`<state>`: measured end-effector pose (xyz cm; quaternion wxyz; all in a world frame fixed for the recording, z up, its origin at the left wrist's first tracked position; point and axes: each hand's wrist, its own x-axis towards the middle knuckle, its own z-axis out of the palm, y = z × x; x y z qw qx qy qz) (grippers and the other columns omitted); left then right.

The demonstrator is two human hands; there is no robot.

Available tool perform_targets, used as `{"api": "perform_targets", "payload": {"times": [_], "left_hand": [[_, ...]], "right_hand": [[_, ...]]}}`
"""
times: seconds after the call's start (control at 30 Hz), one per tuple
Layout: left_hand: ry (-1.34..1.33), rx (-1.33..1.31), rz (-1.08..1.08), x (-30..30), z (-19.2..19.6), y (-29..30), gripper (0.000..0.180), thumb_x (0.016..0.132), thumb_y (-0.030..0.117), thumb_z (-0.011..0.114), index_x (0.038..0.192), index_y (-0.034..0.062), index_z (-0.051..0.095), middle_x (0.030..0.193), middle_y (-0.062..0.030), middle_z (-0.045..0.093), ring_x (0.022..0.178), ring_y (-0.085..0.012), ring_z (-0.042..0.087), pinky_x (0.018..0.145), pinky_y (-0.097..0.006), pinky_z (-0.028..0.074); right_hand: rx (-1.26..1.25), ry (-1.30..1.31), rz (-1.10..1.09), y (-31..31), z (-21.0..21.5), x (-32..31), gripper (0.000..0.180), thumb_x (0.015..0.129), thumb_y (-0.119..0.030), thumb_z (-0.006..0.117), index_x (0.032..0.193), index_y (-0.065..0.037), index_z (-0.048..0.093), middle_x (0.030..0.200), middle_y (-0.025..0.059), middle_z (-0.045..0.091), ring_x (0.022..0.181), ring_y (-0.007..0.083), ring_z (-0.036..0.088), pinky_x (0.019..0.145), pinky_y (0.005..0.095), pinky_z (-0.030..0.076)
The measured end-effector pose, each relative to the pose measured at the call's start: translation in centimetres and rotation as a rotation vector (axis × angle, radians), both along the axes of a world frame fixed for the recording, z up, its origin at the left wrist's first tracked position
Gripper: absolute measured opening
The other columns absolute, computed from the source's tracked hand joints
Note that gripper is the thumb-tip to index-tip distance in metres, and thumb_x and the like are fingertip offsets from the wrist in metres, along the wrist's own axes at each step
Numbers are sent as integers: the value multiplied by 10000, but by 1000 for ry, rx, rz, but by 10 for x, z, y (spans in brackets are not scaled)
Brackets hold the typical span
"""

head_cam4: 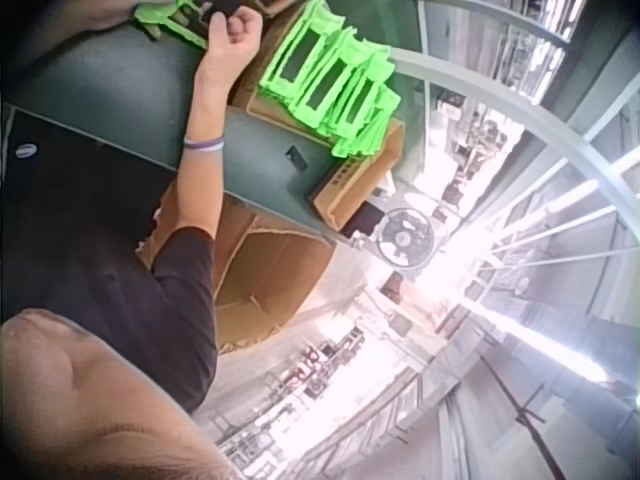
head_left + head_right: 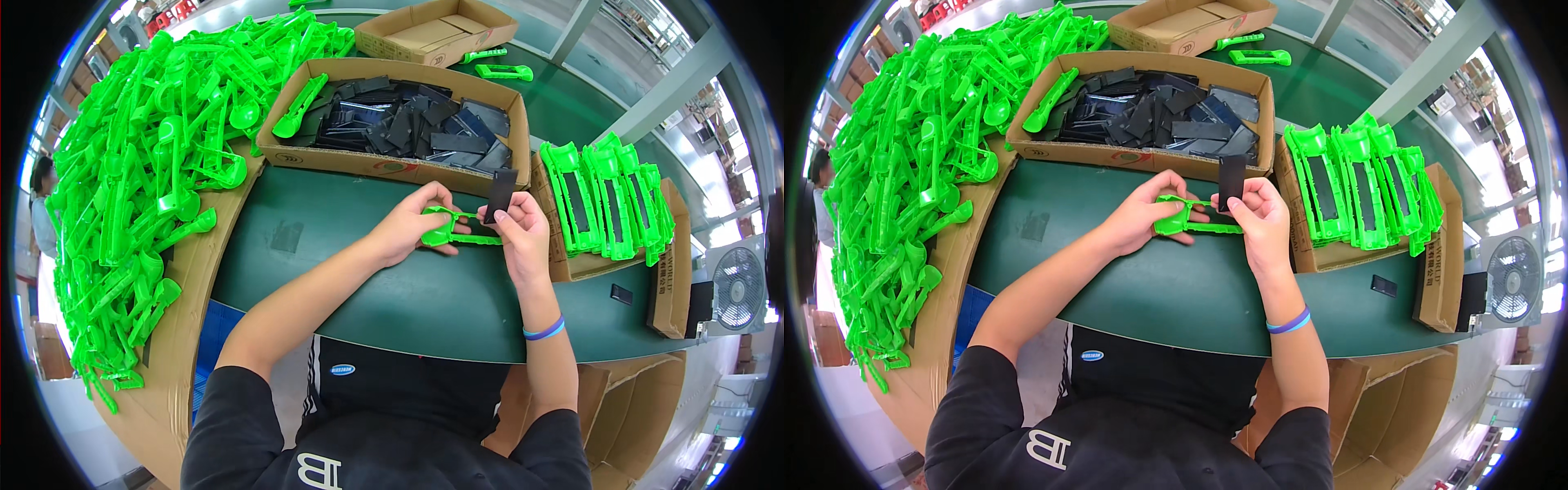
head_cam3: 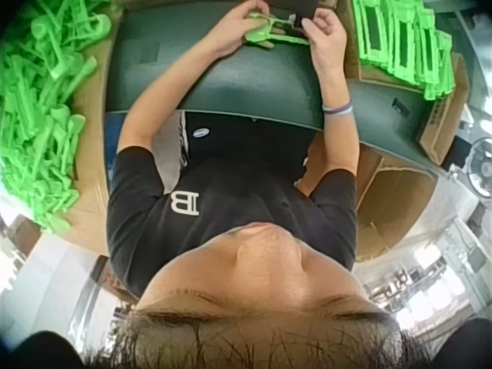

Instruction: The person assembles green plastic housings by hand, inserting black electronic components into them.

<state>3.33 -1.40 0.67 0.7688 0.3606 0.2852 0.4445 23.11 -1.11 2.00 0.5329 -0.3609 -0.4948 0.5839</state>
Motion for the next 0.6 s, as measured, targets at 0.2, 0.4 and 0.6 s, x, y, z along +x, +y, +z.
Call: {"api": "perform_targets", "payload": {"times": [0.2, 0.4, 0.6], "left_hand": [[76, 24, -101, -2, -1, 3, 251, 826, 15, 490, 1077, 4, 492, 1050, -125, 553, 996, -245, 591, 744, -366, 545], [129, 97, -112, -6, -2, 6, 257, 819, 22, 488, 1066, -8, 555, 1017, -111, 573, 962, -214, 596, 689, -333, 531], [235, 217, -44, 0, -1, 3, 236, 900, 184, 521, 1016, -16, 566, 989, -105, 575, 916, -197, 597, 660, -325, 526]], "right_hand": [[-133, 281, 66, 0, 5, 1, 239, 818, 22, 536, 1046, -26, 483, 953, 132, 628, 958, 225, 588, 852, 335, 447], [-168, 421, 61, 0, 8, 2, 175, 839, -10, 538, 1012, -34, 521, 910, 94, 609, 871, 173, 581, 788, 289, 449], [46, 127, -181, -1, 4, 6, 228, 836, -27, 575, 1057, -27, 519, 918, 35, 583, 790, 86, 541, 684, 214, 432]]}}
